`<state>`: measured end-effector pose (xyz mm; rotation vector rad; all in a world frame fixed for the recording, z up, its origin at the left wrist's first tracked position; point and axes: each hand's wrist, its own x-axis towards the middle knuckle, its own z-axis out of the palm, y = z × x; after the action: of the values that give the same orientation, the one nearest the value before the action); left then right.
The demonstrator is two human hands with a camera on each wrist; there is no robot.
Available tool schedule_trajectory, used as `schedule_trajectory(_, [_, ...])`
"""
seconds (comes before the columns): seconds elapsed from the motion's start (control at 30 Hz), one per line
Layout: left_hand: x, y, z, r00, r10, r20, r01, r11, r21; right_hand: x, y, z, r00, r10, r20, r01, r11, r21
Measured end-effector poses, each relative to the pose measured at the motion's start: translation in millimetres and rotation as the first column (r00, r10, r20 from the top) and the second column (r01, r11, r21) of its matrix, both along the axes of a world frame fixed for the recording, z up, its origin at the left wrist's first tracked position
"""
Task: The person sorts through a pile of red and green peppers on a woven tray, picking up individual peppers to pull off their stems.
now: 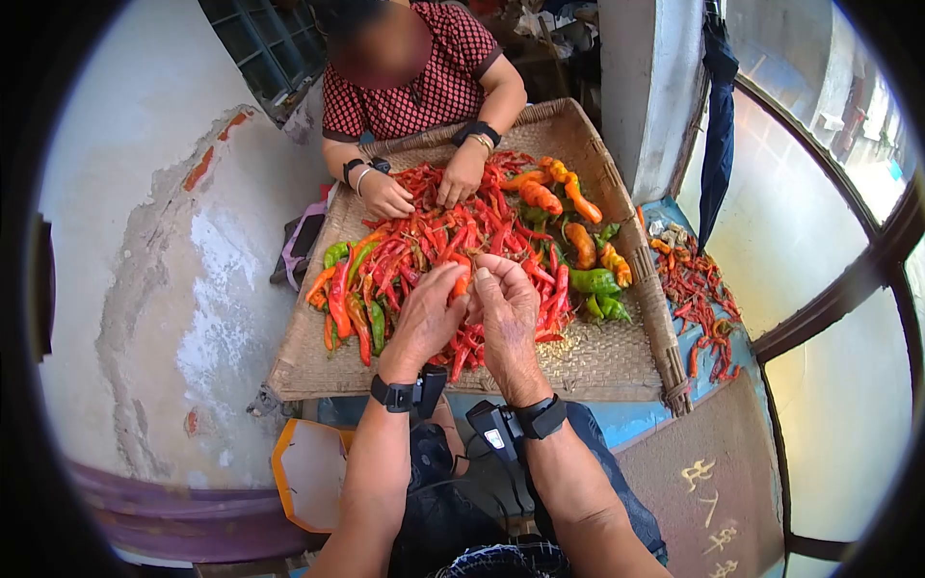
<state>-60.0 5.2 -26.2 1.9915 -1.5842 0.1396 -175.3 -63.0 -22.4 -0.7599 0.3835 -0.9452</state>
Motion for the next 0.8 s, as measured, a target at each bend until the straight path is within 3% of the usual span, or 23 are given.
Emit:
schedule_trajectory(0.03, [3.3,1.0,0.9,0.999,0.022,-0.05,-0.023,1.0,-0.005,-4.4,2.0,-6.3,0.998,-0.026,-0.065,0.029,0.999,0.042])
schedule_trajectory(0.13, [5.7,10.3,16.9,0.973,0.092,-0.21,-0.085,0.995,0.046,-8.1,-9.4,-19.6,0.999,-0.037,-0.032,0.039,0.997,0.068])
schedule_trajectory(0.27, [15.2,9.9,16.8,0.942,0.101,-0.32,-0.129,0.989,-0.069,-5.8,-21.0,-20.2,0.996,-0.071,-0.049,0.069,0.997,-0.041])
schedule_trajectory(0.33, [16.8,8.9,14.5,0.841,0.001,-0.541,-0.162,0.955,-0.25,-2.5,-19.1,-23.1,0.991,0.003,-0.131,0.0,1.0,0.022])
schedule_trajectory(0.5, [15.0,3.0,16.8,0.713,-0.122,-0.69,-0.222,0.895,-0.387,3.4,-8.1,-20.2,0.951,0.198,-0.237,-0.23,0.966,-0.116])
schedule_trajectory(0.57, [8.9,0.2,20.2,0.686,-0.228,-0.691,-0.197,0.855,-0.479,7.9,-3.8,-23.4,0.886,0.422,-0.191,-0.435,0.9,-0.031])
schedule_trajectory(0.6, [4.0,-2.2,19.9,0.686,-0.232,-0.69,-0.19,0.858,-0.477,9.0,-2.5,-21.8,0.882,0.448,-0.145,-0.452,0.892,0.004])
schedule_trajectory(0.67, [-8.3,-5.6,17.3,0.61,-0.342,-0.714,-0.106,0.859,-0.502,8.1,-3.0,-16.8,0.883,0.467,-0.045,-0.46,0.881,0.11])
schedule_trajectory(0.73, [-20.6,-4.7,18.4,0.621,-0.311,-0.72,-0.037,0.905,-0.423,8.1,-4.9,-18.3,0.897,0.42,0.138,-0.442,0.857,0.263])
schedule_trajectory(0.8, [-30.4,-6.5,18.2,0.659,-0.269,-0.702,-0.007,0.932,-0.363,8.9,-13.6,-22.9,0.935,0.328,0.131,-0.352,0.896,0.269])
